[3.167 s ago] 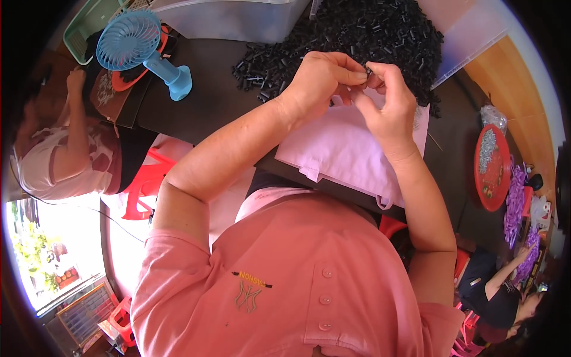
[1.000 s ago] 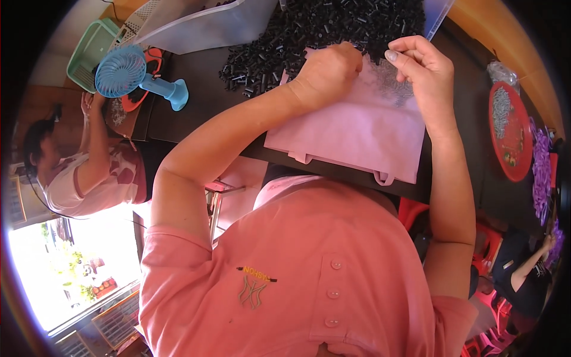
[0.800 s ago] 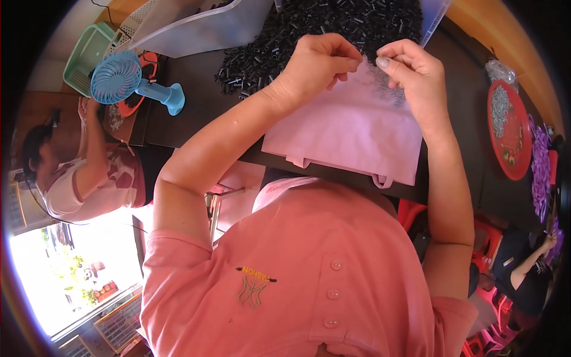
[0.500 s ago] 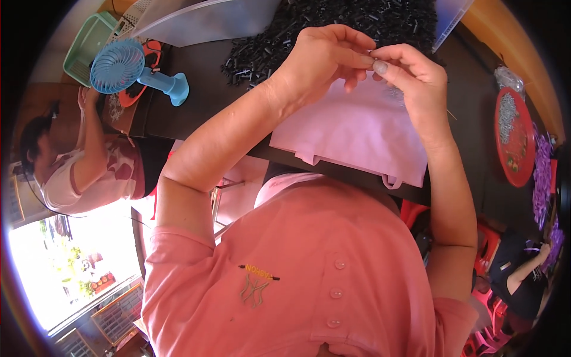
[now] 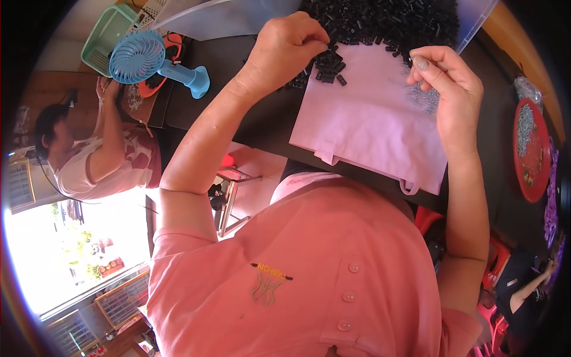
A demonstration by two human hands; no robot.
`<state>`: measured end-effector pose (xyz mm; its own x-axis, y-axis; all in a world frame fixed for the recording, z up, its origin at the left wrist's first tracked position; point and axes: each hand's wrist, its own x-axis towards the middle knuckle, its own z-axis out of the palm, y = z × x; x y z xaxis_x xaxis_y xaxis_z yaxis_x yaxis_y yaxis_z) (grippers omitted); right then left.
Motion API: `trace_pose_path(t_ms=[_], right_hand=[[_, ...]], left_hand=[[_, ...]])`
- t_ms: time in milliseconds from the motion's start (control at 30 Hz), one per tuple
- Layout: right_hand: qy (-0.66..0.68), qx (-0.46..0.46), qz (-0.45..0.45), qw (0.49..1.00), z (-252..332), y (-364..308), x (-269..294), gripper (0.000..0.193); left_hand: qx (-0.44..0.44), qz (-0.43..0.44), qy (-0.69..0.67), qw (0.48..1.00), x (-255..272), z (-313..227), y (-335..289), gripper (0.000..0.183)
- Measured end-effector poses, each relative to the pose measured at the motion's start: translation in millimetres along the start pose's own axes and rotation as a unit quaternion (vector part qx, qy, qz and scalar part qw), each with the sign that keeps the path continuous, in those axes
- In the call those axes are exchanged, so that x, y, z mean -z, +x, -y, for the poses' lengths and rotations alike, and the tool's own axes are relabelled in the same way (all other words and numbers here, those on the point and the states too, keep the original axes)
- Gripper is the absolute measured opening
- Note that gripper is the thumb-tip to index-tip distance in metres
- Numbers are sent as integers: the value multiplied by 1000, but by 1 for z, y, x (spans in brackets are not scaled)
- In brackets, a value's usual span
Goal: The person assembles plastic components by inserting pins into them by hand and placing the assembled pieces onto a cloth bag.
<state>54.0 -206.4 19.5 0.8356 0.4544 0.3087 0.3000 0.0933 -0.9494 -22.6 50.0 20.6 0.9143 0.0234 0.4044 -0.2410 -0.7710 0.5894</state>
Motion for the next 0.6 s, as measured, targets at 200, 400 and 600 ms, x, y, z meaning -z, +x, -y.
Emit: trace_pose_path(t_ms=[200,400,600], right_hand=[[-2,-32,25,999,-5,-3,-7,4],[-21,-29,16,999,-6,-3,-7,3],[-45,-35,25,998,-3,-3,-7,3]], left_hand=[[-132,73,221,964,-28,-9,-7,14],[-107,88,248,959,-37,0,0,12],[-113,63,208,970,-45,3,4,12]])
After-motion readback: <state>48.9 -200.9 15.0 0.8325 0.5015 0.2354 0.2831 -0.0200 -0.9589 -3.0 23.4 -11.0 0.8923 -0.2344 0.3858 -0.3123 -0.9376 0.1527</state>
